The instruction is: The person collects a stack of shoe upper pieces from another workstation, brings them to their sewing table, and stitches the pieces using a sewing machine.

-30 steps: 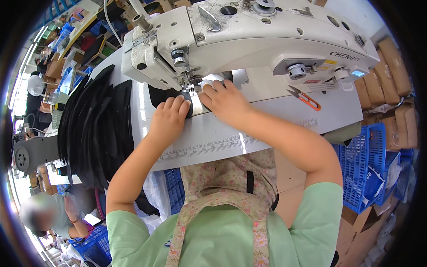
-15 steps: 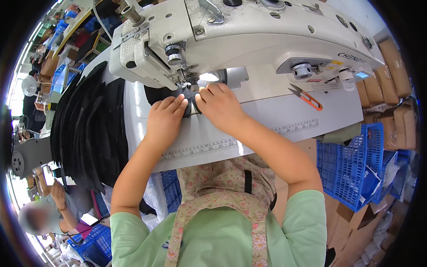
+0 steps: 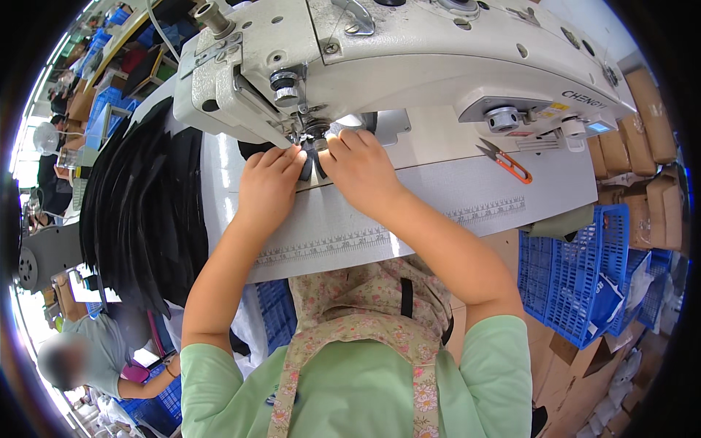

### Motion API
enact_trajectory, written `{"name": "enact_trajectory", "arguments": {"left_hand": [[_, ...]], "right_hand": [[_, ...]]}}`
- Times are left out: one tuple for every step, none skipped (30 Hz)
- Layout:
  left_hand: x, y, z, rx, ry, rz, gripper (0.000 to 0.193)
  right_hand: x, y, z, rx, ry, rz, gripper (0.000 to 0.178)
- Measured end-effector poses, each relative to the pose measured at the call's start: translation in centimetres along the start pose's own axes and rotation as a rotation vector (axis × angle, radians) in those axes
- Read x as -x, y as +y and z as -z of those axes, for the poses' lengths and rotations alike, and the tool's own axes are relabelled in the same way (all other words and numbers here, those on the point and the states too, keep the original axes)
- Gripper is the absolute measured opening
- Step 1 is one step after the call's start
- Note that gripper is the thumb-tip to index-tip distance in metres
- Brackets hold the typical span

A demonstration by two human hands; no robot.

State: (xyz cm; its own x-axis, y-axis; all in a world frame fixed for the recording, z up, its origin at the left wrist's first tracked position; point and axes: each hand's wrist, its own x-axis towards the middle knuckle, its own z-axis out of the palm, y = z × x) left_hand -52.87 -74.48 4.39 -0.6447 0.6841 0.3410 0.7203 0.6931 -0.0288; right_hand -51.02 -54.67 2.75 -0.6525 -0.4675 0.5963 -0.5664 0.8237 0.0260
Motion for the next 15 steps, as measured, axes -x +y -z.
{"name": "enact_trajectory", "arguments": {"left_hand": [[-0.01, -0.02, -0.02, 0.001, -0.001, 0.0, 0.036], [0.0, -0.05, -0.03, -0.001, 0.003, -0.003, 0.036], [0.01, -0.05, -0.04, -0.003, 0.006, -0.006, 0.036], [-0.02, -0.04, -0.04, -0.001, 0.005, -0.006, 0.036], [-0.05, -0.03, -0.03, 0.004, 0.012, -0.004, 0.036], [-0.03, -0.02, -0.02, 0.009, 0.018, -0.001, 0.035], [-0.05, -0.01, -0.04, 0.011, 0.016, 0.0, 0.035], [-0.1, 0.01, -0.1, 0.011, 0.023, 0.0, 0.035], [-0.1, 0.02, -0.12, 0.009, 0.029, 0.002, 0.035], [-0.09, 0.03, -0.11, 0.009, 0.026, 0.004, 0.035], [-0.07, 0.05, -0.07, 0.009, 0.023, 0.006, 0.034], [-0.12, 0.06, -0.05, 0.01, 0.022, 0.006, 0.034], [-0.15, 0.08, -0.05, 0.012, 0.022, 0.006, 0.034], [-0.17, 0.1, -0.05, 0.008, 0.024, 0.007, 0.034], [-0.16, 0.1, -0.04, 0.004, 0.027, 0.009, 0.033]], "right_hand": [[-0.03, -0.01, 0.0, 0.0, -0.001, -0.001, 0.01], [-0.05, -0.04, 0.02, -0.01, 0.007, -0.004, 0.009], [-0.04, -0.05, 0.03, -0.02, 0.014, -0.008, 0.009], [-0.02, -0.03, 0.0, -0.02, 0.013, -0.009, 0.009], [0.0, 0.0, -0.04, -0.02, 0.004, -0.013, 0.009], [0.03, 0.0, -0.07, -0.021, -0.005, -0.018, 0.01], [0.04, -0.01, -0.07, -0.023, -0.007, -0.019, 0.01], [0.04, 0.0, -0.01, -0.02, -0.011, -0.02, 0.01], [0.03, -0.01, 0.0, -0.018, -0.014, -0.02, 0.01], [0.02, -0.02, 0.01, -0.021, -0.015, -0.019, 0.01], [0.0, -0.04, 0.03, -0.018, -0.012, -0.017, 0.01], [0.0, -0.01, 0.07, -0.012, -0.009, -0.016, 0.01], [0.01, 0.02, 0.06, -0.012, -0.01, -0.016, 0.01], [0.01, 0.05, 0.03, -0.007, -0.005, -0.014, 0.01], [0.02, 0.05, 0.01, -0.003, 0.0, -0.01, 0.01]]}}
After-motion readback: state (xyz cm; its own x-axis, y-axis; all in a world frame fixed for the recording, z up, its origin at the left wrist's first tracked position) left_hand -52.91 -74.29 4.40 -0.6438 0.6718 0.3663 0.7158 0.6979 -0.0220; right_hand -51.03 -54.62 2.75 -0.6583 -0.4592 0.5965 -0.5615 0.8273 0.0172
